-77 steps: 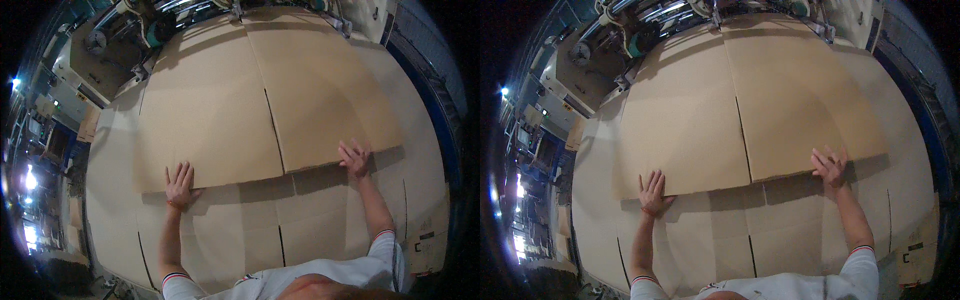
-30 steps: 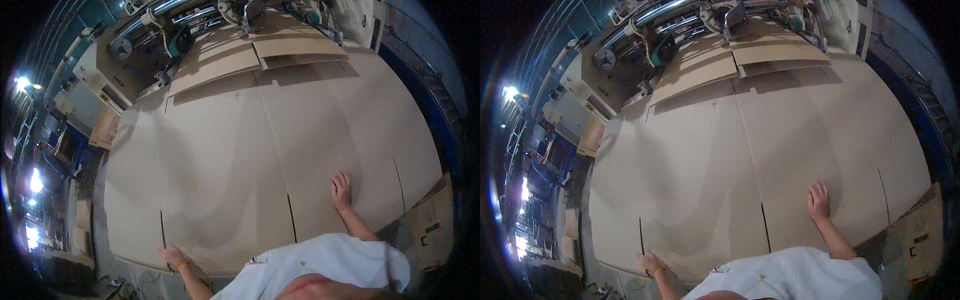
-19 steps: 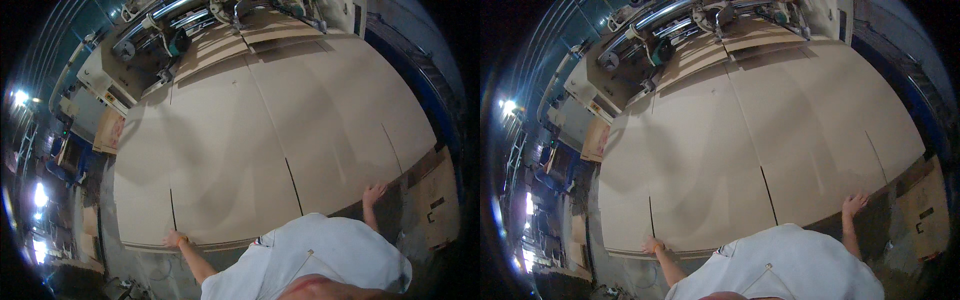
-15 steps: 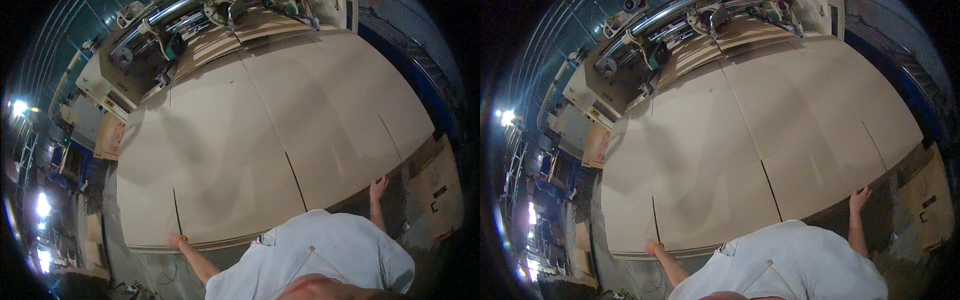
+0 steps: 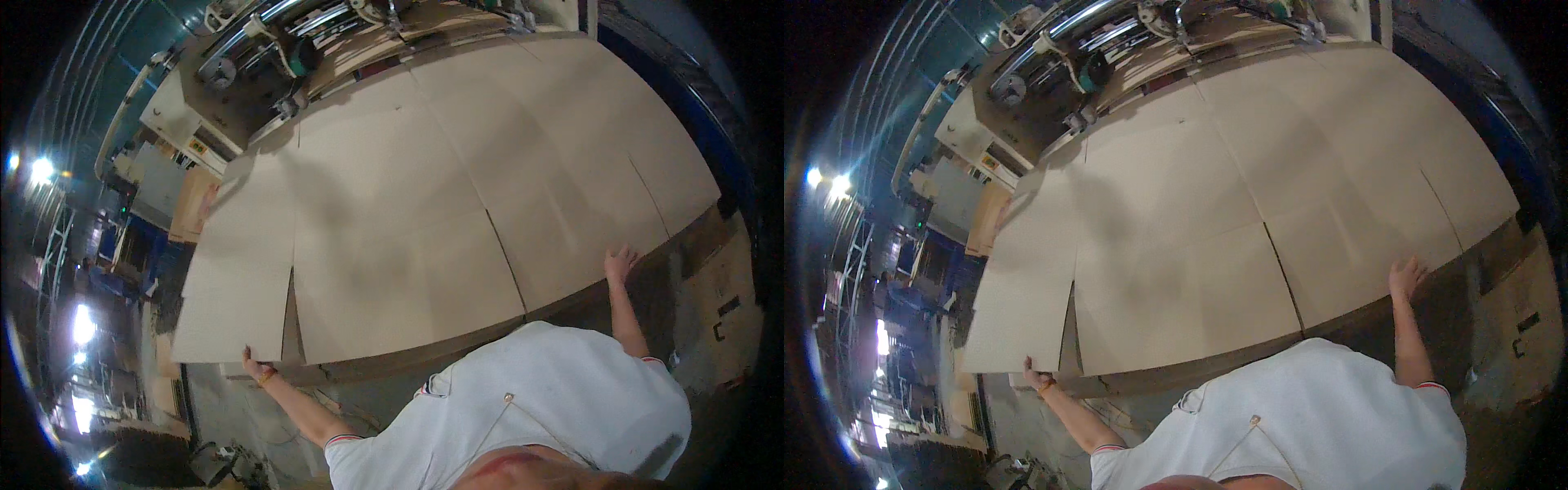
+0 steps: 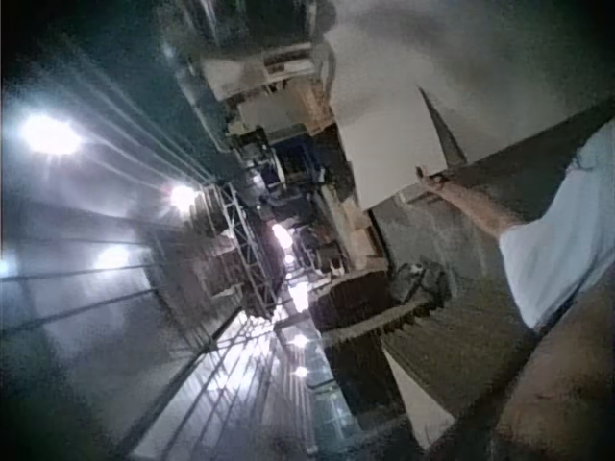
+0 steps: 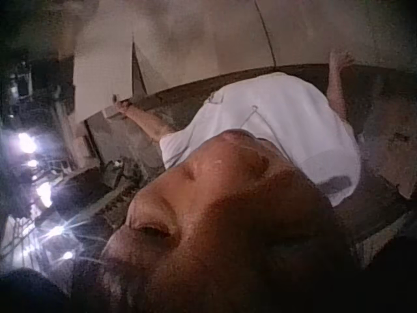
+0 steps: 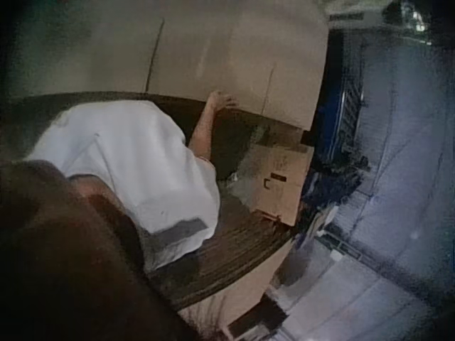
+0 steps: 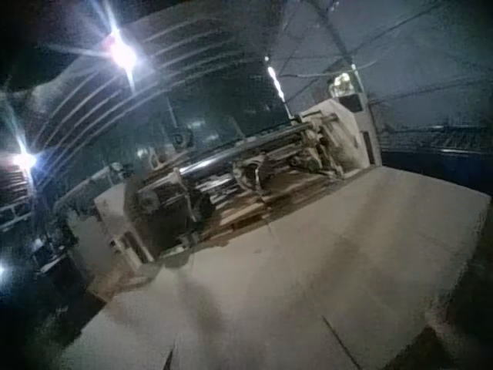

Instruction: The person repeatedly folds large flat cardboard sheets along pre-scored lines on a worktable. The person lifts, aligns, and presses the cardboard to create creases, then places the folded pieces back on the table. The process is repeated multiple times with similar sheets.

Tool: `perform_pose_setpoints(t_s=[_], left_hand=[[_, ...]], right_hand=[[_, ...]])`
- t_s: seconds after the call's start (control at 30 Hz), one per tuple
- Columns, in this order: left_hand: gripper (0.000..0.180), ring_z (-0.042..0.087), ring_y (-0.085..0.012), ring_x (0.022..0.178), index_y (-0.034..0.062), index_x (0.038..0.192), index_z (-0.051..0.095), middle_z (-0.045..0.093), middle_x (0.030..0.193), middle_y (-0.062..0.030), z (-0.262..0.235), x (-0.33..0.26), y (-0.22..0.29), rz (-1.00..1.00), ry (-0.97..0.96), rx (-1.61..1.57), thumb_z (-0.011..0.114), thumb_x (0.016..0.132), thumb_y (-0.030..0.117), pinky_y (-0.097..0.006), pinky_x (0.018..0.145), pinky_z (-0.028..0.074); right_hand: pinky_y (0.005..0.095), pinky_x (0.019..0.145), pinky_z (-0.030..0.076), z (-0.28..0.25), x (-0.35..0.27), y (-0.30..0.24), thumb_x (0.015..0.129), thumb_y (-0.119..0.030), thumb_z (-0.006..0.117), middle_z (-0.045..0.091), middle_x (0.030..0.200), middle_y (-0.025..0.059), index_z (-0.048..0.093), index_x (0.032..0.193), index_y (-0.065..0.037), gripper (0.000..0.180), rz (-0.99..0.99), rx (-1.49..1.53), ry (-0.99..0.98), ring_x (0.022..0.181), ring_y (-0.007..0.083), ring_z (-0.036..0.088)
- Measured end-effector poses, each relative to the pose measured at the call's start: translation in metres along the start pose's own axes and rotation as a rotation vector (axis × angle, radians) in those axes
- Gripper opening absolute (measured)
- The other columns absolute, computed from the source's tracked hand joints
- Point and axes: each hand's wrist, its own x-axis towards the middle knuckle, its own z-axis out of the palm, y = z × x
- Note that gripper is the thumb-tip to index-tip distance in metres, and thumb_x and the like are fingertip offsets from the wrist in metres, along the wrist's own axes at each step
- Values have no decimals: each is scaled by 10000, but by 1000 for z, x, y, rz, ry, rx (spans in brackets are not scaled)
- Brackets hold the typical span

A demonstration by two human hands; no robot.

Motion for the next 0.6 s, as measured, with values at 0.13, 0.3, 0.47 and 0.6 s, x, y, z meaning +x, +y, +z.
perform_pose_setpoints(t_s=[0.13,0.3,0.47,0.6], left_hand=[[290,602,-236,931,4,1115,565,593,1119,-134,4,-23,28,209,-27,-45,565,878,170,-375,710,520],[199,568,-174,891,21,985,588,611,1003,-102,66,-131,5,351,-141,59,656,842,141,-331,698,476],[269,551,-166,968,-62,1023,609,621,1042,-122,48,-179,-17,402,-385,671,666,826,112,-304,790,449],[448,511,-258,1221,-32,1184,600,578,1260,-175,112,-264,-28,699,-705,724,621,736,-14,-374,997,408]], right_hand=[[488,1150,133,0,-12,-25,859,-283,607,300,1469,232,296,1443,-72,694,-133,-32,27,1402,403,165],[463,1065,315,18,4,-65,854,-273,616,367,1431,211,408,1387,-111,595,-394,320,132,1342,356,317],[307,735,535,-53,-39,-206,963,-331,489,685,983,158,636,1100,-16,374,-619,1043,-534,869,238,679],[322,732,534,-122,-56,-305,1001,-478,319,656,1064,146,535,1228,-9,563,-527,1315,-1151,895,213,658]])
